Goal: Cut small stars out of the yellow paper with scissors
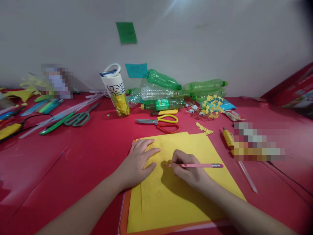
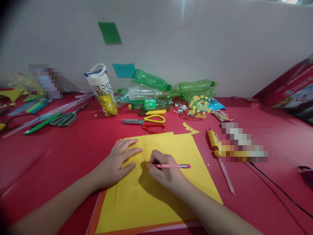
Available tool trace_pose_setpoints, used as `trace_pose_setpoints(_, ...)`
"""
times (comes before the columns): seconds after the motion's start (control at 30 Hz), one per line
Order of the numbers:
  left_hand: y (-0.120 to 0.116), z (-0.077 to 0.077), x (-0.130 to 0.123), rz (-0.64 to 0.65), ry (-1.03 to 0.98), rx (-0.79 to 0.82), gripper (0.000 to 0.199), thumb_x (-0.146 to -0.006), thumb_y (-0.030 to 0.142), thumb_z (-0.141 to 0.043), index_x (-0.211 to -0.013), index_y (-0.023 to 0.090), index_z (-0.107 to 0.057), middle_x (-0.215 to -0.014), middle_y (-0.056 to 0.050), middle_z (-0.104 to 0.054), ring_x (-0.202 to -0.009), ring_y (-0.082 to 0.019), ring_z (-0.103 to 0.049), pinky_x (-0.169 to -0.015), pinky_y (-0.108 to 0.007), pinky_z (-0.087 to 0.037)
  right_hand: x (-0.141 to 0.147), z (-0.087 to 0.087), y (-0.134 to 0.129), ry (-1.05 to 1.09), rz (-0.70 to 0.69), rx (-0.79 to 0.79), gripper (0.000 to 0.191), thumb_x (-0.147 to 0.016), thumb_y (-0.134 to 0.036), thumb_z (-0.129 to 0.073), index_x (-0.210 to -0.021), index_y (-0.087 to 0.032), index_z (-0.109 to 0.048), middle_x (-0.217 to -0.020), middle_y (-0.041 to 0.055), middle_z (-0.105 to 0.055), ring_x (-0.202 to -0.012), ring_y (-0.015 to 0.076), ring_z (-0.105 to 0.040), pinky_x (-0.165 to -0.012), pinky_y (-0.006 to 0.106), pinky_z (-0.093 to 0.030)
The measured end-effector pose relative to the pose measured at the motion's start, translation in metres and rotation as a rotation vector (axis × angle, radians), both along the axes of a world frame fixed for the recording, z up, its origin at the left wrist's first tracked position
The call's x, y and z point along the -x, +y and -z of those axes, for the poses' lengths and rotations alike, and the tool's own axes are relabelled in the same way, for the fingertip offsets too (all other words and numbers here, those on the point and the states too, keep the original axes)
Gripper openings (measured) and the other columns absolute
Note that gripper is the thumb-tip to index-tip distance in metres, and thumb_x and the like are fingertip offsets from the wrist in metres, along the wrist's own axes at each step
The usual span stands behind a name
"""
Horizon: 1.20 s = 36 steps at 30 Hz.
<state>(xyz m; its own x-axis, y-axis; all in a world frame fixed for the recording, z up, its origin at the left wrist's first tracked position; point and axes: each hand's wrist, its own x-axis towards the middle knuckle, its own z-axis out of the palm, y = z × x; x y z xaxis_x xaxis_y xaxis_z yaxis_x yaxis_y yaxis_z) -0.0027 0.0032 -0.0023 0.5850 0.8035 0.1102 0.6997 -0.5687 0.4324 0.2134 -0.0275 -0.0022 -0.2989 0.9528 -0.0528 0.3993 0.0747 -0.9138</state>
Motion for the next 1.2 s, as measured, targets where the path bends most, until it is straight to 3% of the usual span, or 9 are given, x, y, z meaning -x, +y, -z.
trace_pose_setpoints(0.53, 0.0009, 0.0010, 0.0007, 0.005, -0.006, 0.000, 0.039, -0.083, 0.034, -0.051, -0.122, 0.029, -0.056, -0.136, -0.008, -0.042, -0.126, -0.030, -0.033, -0.105, -0.056, -0.022, -0.0044, -0.0002, 0.0023, 0.027, -0.103, -0.027, 0.017, -0.064, -0.005, -0.045, -0.060, -0.020, -0.037, -0.050, -0.0079, -0.038, -0.047, 0.0071, -0.029, -0.043, 0.020, -0.019)
trace_pose_setpoints(0.63, -0.0002, -0.0012, 0.0004, 0.011, -0.008, 0.008, 0.044, -0.081, 0.043, -0.054, -0.123, 0.028, -0.055, -0.137, -0.009, -0.041, -0.127, -0.031, -0.031, -0.105, -0.056, -0.021, -0.0042, -0.0005, 0.0023, 0.032, -0.099, -0.015, 0.017, -0.065, -0.006, -0.046, -0.060, -0.020, -0.037, -0.050, -0.0082, -0.037, -0.047, 0.0070, -0.028, -0.043, 0.020, -0.018)
trace_pose_setpoints(0.73, -0.0014, -0.0035, 0.0003, 0.028, 0.001, 0.022, 0.061, -0.073, 0.057, -0.059, -0.126, 0.026, -0.052, -0.140, -0.011, -0.037, -0.129, -0.034, -0.028, -0.106, -0.058, -0.019, -0.0038, -0.0010, 0.0024, 0.027, -0.095, -0.009, 0.017, -0.066, -0.007, -0.047, -0.060, -0.020, -0.037, -0.050, -0.0083, -0.036, -0.046, 0.0070, -0.028, -0.042, 0.020, -0.018)
trace_pose_setpoints(0.83, -0.0018, -0.0043, 0.0000, 0.029, 0.012, 0.031, 0.068, -0.069, 0.062, -0.060, -0.126, 0.026, -0.051, -0.140, -0.012, -0.036, -0.129, -0.034, -0.026, -0.106, -0.058, -0.019, -0.0030, -0.0008, 0.0018, 0.026, -0.093, -0.008, 0.016, -0.067, -0.007, -0.047, -0.061, -0.020, -0.038, -0.050, -0.0081, -0.038, -0.047, 0.0073, -0.029, -0.043, 0.020, -0.019)
trace_pose_setpoints(1.2, -0.0023, -0.0047, -0.0011, 0.028, -0.002, 0.011, 0.064, -0.071, 0.061, -0.060, -0.124, 0.026, -0.053, -0.138, -0.012, -0.038, -0.128, -0.034, -0.028, -0.104, -0.056, -0.022, 0.0031, -0.0024, -0.0014, -0.035, -0.109, -0.061, 0.012, -0.076, -0.012, -0.052, -0.067, -0.019, -0.048, -0.058, -0.0057, -0.049, -0.052, 0.0089, -0.040, -0.048, 0.019, -0.028)
